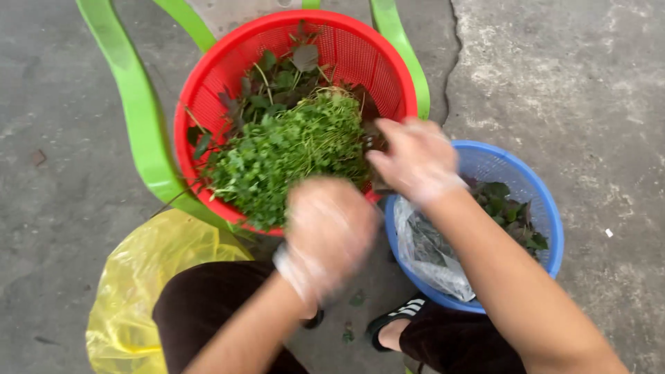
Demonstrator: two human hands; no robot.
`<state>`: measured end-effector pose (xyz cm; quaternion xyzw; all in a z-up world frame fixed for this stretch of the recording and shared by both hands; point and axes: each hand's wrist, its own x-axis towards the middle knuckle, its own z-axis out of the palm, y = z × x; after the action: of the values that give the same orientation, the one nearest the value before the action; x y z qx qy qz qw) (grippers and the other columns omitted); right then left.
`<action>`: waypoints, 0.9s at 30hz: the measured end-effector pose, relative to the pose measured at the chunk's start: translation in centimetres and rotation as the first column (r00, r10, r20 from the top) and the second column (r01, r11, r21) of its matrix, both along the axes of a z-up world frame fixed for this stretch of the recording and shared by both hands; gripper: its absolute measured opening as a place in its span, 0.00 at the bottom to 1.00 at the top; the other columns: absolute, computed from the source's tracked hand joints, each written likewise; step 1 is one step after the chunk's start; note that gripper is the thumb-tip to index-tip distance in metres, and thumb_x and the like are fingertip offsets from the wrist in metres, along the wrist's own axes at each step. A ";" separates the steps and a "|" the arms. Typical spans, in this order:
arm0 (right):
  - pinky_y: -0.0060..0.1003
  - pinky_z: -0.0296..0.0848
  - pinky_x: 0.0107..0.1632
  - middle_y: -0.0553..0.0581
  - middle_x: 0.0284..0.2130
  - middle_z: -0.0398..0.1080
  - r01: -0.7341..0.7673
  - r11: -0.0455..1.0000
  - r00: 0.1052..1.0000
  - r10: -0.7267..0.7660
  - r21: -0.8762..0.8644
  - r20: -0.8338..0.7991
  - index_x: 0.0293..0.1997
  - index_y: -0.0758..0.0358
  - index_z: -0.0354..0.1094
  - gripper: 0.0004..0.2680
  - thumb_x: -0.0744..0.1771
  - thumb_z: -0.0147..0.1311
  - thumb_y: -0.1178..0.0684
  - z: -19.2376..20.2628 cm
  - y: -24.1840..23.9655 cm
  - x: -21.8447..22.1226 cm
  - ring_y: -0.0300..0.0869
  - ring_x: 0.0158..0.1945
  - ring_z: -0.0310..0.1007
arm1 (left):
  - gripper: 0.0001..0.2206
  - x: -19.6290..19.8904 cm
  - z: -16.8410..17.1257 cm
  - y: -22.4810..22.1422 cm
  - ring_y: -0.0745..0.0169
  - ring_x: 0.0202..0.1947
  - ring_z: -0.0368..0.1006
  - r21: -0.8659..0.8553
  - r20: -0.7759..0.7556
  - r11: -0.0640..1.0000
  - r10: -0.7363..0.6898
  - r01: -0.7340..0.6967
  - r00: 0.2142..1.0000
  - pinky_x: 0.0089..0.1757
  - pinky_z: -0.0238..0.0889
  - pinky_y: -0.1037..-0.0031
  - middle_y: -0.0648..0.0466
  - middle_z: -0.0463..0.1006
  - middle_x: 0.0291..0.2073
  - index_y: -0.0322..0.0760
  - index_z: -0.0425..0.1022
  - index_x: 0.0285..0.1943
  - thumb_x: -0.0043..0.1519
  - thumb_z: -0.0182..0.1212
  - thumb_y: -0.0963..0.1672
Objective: Picking leaves off stems and sorting herbs into baskets
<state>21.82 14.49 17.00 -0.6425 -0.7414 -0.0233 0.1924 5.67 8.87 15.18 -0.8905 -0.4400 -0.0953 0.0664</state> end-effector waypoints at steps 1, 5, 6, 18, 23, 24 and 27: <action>0.52 0.67 0.52 0.60 0.44 0.69 0.058 0.966 0.998 -0.048 -0.254 0.046 0.56 0.51 0.64 0.19 0.61 0.56 0.42 0.1 1.5 -1.6 0.56 0.50 0.68 | 0.09 -1.7 1.4 1.3 0.46 0.34 0.64 0.087 0.075 0.988 0.125 -0.131 0.989 0.32 0.57 0.52 0.50 0.66 0.32 0.42 0.74 0.33 0.47 0.60 0.46; 0.67 0.69 0.38 0.64 0.44 0.58 0.202 0.838 0.969 -0.098 -0.506 0.225 0.62 0.51 0.56 0.24 0.59 0.56 0.56 -5.4 7.9 -3.6 0.60 0.42 0.71 | 0.44 -5.5 3.9 6.4 0.34 0.65 0.45 -0.307 0.012 0.861 0.430 -0.406 0.903 0.56 0.35 0.34 0.39 0.50 0.64 0.54 0.50 0.69 0.42 0.72 0.52; 0.67 0.69 0.38 0.64 0.44 0.58 0.205 0.841 0.969 -0.102 -0.501 0.226 0.62 0.51 0.56 0.24 0.59 0.56 0.56 -4.1 7.7 -4.1 0.60 0.42 0.71 | 0.44 -6.7 2.1 7.9 0.34 0.65 0.45 -0.302 0.017 0.864 0.428 -0.403 0.904 0.56 0.35 0.34 0.39 0.50 0.64 0.54 0.50 0.69 0.42 0.72 0.52; 0.30 0.42 0.11 0.58 0.11 0.62 0.056 0.700 0.876 -0.377 -0.712 -0.301 0.61 0.57 0.60 0.22 0.60 0.52 0.55 10.7 -1.4 1.8 0.36 0.08 0.46 | 0.20 -14.5 -2.9 14.7 0.48 0.49 0.71 -0.666 0.408 0.673 0.689 -0.321 0.599 0.51 0.63 0.59 0.47 0.78 0.40 0.50 0.73 0.52 0.49 0.61 0.46; 0.43 0.66 0.18 0.76 0.34 0.68 -0.178 0.949 0.430 -0.162 -0.259 -0.888 0.58 0.75 0.59 0.24 0.56 0.46 0.60 8.4 -5.5 4.6 0.47 0.17 0.63 | 0.31 -14.1 -0.2 13.2 0.42 0.59 0.61 -0.658 0.384 0.691 0.651 -0.301 0.655 0.58 0.53 0.57 0.43 0.67 0.57 0.49 0.60 0.66 0.52 0.64 0.49; 0.43 0.66 0.18 0.76 0.34 0.68 -0.182 0.948 0.427 -0.162 -0.260 -0.890 0.58 0.75 0.59 0.24 0.56 0.46 0.60 6.6 -5.4 5.6 0.47 0.17 0.63 | 0.31 -14.3 -0.4 13.0 0.42 0.59 0.61 -0.657 0.380 0.689 0.654 -0.306 0.654 0.58 0.53 0.57 0.43 0.67 0.57 0.49 0.60 0.66 0.52 0.64 0.49; 0.58 0.74 0.26 0.76 0.47 0.60 -0.405 0.914 0.218 0.105 0.008 -0.970 0.65 0.74 0.45 0.30 0.54 0.39 0.68 2.5 -5.3 7.0 0.57 0.27 0.69 | 0.27 -14.1 1.4 12.1 0.52 0.59 0.61 -0.648 0.410 0.699 0.654 -0.302 0.636 0.57 0.55 0.62 0.53 0.69 0.56 0.56 0.64 0.63 0.53 0.59 0.54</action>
<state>28.85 9.16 19.49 -0.4102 -0.5646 0.4936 0.5190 -8.39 20.93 16.55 -0.6334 -0.6737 -0.2334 -0.3007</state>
